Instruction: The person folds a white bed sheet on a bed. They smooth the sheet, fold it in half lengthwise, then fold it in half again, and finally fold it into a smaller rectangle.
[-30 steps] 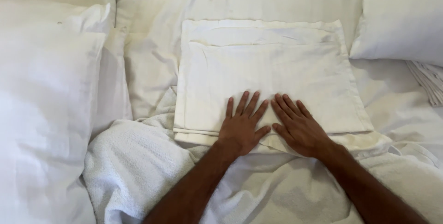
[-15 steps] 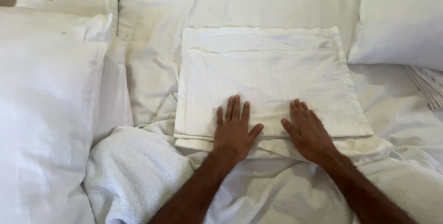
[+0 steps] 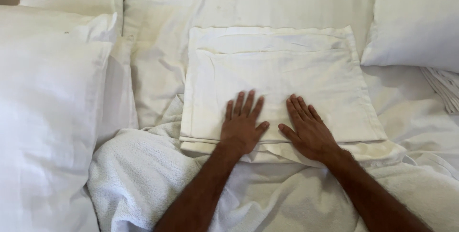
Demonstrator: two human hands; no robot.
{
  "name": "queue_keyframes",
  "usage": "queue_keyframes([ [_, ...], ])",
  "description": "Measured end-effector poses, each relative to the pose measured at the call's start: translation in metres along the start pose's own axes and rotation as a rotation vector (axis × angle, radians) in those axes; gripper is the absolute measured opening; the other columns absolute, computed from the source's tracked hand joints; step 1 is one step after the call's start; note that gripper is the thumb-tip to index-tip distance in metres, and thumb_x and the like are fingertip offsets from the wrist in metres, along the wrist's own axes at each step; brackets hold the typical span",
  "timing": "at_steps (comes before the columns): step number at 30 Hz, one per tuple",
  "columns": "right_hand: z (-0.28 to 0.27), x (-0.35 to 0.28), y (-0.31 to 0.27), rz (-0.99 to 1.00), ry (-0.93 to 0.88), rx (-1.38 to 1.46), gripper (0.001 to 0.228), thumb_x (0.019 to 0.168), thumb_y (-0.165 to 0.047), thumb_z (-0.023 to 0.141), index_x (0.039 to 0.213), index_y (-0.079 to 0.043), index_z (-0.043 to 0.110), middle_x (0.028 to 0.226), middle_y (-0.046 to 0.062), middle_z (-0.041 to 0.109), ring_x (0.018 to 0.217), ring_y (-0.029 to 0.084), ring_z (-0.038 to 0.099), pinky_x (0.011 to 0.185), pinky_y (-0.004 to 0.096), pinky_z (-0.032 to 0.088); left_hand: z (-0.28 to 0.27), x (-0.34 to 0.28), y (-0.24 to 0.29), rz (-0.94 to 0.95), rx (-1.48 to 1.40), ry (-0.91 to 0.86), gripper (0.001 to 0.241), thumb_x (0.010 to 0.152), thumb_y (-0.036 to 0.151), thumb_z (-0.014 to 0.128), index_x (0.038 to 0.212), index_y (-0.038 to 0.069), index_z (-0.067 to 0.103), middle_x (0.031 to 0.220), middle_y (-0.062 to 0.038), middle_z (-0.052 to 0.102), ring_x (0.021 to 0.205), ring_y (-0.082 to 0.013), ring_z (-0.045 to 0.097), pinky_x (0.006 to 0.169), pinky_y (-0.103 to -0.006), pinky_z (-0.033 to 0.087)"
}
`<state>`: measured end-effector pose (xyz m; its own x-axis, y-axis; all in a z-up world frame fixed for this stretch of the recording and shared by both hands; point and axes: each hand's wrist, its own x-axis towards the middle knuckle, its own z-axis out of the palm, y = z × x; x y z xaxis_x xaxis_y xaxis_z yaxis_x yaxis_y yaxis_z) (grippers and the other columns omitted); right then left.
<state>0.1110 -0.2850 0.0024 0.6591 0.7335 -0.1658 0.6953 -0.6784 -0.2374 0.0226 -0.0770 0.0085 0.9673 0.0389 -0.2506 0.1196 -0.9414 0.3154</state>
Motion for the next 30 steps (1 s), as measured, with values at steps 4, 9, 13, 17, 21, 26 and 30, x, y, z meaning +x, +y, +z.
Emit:
queue_keyframes([
  [4,0.001,-0.004,0.005,0.074,-0.009,0.023,0.083,0.103,-0.058,0.029,0.161,-0.001,0.010,0.171,0.017,0.009,0.159,0.027,0.004,0.125,0.043,0.006,0.001,-0.002,-0.010,-0.102,-0.031,-0.033,0.081,0.102,0.065,0.023,0.165,0.023,-0.005,0.173,-0.005,-0.015,0.158,-0.0259,-0.015,0.125,-0.0497,-0.010],
  [9,0.004,-0.003,0.018,0.193,-0.014,0.093,0.083,0.103,-0.057,0.027,0.162,-0.001,0.008,0.171,0.017,0.008,0.159,0.028,0.004,0.126,0.043,0.006,-0.010,-0.006,-0.019,-0.287,-0.077,-0.006,0.083,0.101,0.067,0.022,0.165,0.024,-0.006,0.173,-0.004,-0.017,0.158,-0.0267,-0.018,0.125,-0.0509,-0.013],
  [13,0.011,-0.002,0.026,0.220,0.004,0.111,0.083,0.104,-0.058,0.028,0.161,0.000,0.010,0.170,0.019,0.010,0.158,0.030,0.006,0.125,0.044,0.007,-0.016,-0.009,-0.021,-0.373,-0.072,0.016,0.084,0.101,0.067,0.022,0.165,0.022,-0.006,0.172,-0.007,-0.017,0.158,-0.0280,-0.018,0.124,-0.0523,-0.013],
  [17,0.002,0.004,0.023,0.230,0.074,0.103,0.074,0.107,-0.052,0.033,0.158,0.001,0.025,0.168,0.019,0.023,0.157,0.031,0.019,0.127,0.045,0.017,-0.016,-0.004,-0.015,-0.374,-0.047,0.080,0.085,0.102,0.064,0.027,0.165,0.016,-0.004,0.172,-0.012,-0.014,0.157,-0.0298,-0.014,0.123,-0.0536,-0.011],
  [21,-0.019,0.015,0.012,0.152,0.152,0.088,0.059,0.107,-0.043,0.037,0.154,-0.009,0.042,0.169,0.010,0.035,0.160,0.023,0.028,0.130,0.042,0.024,0.010,0.011,-0.005,-0.081,0.032,0.157,0.075,0.106,0.053,0.031,0.166,0.018,0.004,0.173,-0.012,-0.006,0.159,-0.0288,-0.008,0.125,-0.0510,-0.007],
  [26,-0.001,0.024,0.021,-0.090,0.125,0.003,0.064,0.105,-0.041,0.038,0.158,-0.005,0.030,0.170,0.014,0.024,0.159,0.027,0.017,0.126,0.045,0.014,0.002,0.008,-0.001,0.058,0.024,0.087,0.071,0.107,0.052,0.031,0.167,0.022,0.009,0.175,-0.008,-0.001,0.161,-0.0265,-0.005,0.127,-0.0485,-0.005],
  [30,-0.004,0.024,0.023,-0.004,0.039,0.028,0.076,0.104,-0.048,0.036,0.161,-0.002,0.017,0.170,0.016,0.013,0.158,0.028,0.008,0.124,0.044,0.008,-0.012,0.012,-0.009,-0.074,-0.036,-0.022,0.076,0.103,0.059,0.029,0.165,0.025,0.003,0.173,-0.005,-0.008,0.158,-0.0247,-0.010,0.125,-0.0481,-0.007],
])
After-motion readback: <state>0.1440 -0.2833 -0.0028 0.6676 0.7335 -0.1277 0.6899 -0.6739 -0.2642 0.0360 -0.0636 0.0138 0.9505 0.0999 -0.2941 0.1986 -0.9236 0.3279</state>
